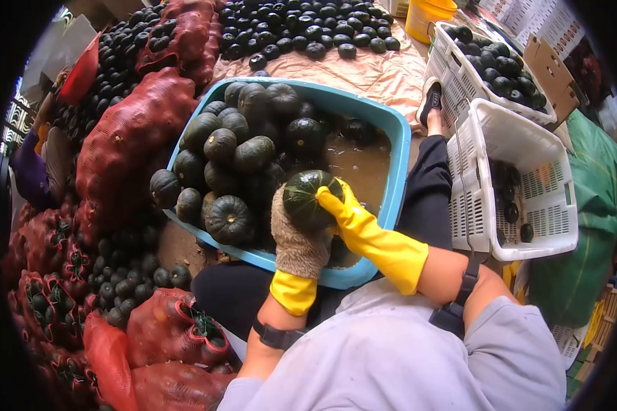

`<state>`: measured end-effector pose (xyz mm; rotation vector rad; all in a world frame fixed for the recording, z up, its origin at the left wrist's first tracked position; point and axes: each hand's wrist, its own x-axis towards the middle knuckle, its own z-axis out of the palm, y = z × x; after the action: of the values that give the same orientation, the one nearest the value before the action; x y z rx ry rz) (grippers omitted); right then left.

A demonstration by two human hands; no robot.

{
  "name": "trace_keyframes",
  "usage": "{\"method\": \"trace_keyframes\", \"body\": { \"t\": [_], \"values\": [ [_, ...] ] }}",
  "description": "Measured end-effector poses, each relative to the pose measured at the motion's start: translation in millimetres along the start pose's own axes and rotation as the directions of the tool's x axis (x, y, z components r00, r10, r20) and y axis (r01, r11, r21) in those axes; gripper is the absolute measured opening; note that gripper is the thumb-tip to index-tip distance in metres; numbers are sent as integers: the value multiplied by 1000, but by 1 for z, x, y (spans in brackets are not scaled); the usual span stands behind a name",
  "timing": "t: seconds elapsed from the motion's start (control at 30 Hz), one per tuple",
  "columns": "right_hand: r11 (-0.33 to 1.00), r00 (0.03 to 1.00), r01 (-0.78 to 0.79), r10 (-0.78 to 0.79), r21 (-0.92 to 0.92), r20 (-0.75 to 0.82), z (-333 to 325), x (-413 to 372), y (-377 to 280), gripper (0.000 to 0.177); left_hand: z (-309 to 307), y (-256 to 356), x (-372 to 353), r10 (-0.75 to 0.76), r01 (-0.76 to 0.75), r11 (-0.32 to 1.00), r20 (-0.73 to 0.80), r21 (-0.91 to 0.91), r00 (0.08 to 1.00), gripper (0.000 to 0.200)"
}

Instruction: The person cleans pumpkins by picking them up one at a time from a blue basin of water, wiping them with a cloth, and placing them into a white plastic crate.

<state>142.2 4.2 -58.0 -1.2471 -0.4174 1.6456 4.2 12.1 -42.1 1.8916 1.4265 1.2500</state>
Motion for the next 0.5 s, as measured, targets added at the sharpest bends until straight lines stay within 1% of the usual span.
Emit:
{"method": "trace_keyframes", "body": {
  "t": [0.03, 0.07, 0.1, 0.13, 0.17, 0.2, 0.23, 0.27, 0.3, 0.33, 0.37, 0.4, 0.43, 0.47, 0.5],
  "values": [
    [948, 956, 280, -260, -153, 133, -8, 14, 7, 77, 3, 11, 0, -105, 100, 992, -61, -80, 993, 56],
    [804, 837, 536, -465, -256, 288, -9, 20, 3, 79, 1, 19, -2, -219, 201, 966, -103, -160, 970, 55],
    [750, 817, 555, -409, -360, 407, -20, 20, -9, 83, 6, 0, -2, -121, 106, 978, -71, -182, 990, 53],
    [674, 782, 591, -346, -443, 518, -21, 14, -29, 87, -5, -2, 1, -42, 32, 985, -56, -168, 998, 52],
    [570, 827, 544, -237, -616, 510, -8, -10, -50, 88, -20, 1, 4, 33, -37, 987, -31, -157, 999, 52],
    [431, 869, 484, -134, -761, 477, 6, -32, -73, 89, -18, -3, 2, 36, -43, 985, -47, -166, 998, 51],
    [688, 889, 354, -38, -633, 456, 5, -31, -71, 88, -16, -7, -1, 38, -49, 983, -64, -175, 997, 50],
    [893, 896, 165, 41, -418, 441, -1, -17, -53, 85, 6, -29, -10, -36, 11, 980, -126, -199, 991, 48],
    [960, 944, 77, 17, -270, 329, 10, -18, -38, 83, 28, -51, -17, -108, 64, 973, -189, -224, 976, 47],
    [994, 977, 13, 9, -105, 213, 23, -20, -21, 82, 27, -46, -14, -152, 94, 947, -170, -308, 974, 45],
    [930, 920, 355, -330, -96, 212, 26, -8, -2, 84, 26, -40, -10, -197, 124, 912, -151, -390, 969, 43],
    [852, 880, 454, -385, -258, 277, 10, 1, 1, 85, 24, -35, -7, -241, 154, 871, -132, -468, 962, 41],
    [739, 837, 540, -423, -403, 347, -4, 8, -9, 85, 9, -19, -2, -103, 60, 959, -144, -277, 984, 38],
    [590, 791, 612, -442, -526, 424, -12, 12, -14, 86, -5, -4, 5, 37, -48, 996, -130, -81, 991, 35],
    [704, 816, 568, -411, -427, 407, -13, 9, -11, 85, -12, 0, 5, 39, -40, 999, -97, -7, 995, 32]
  ]
}}
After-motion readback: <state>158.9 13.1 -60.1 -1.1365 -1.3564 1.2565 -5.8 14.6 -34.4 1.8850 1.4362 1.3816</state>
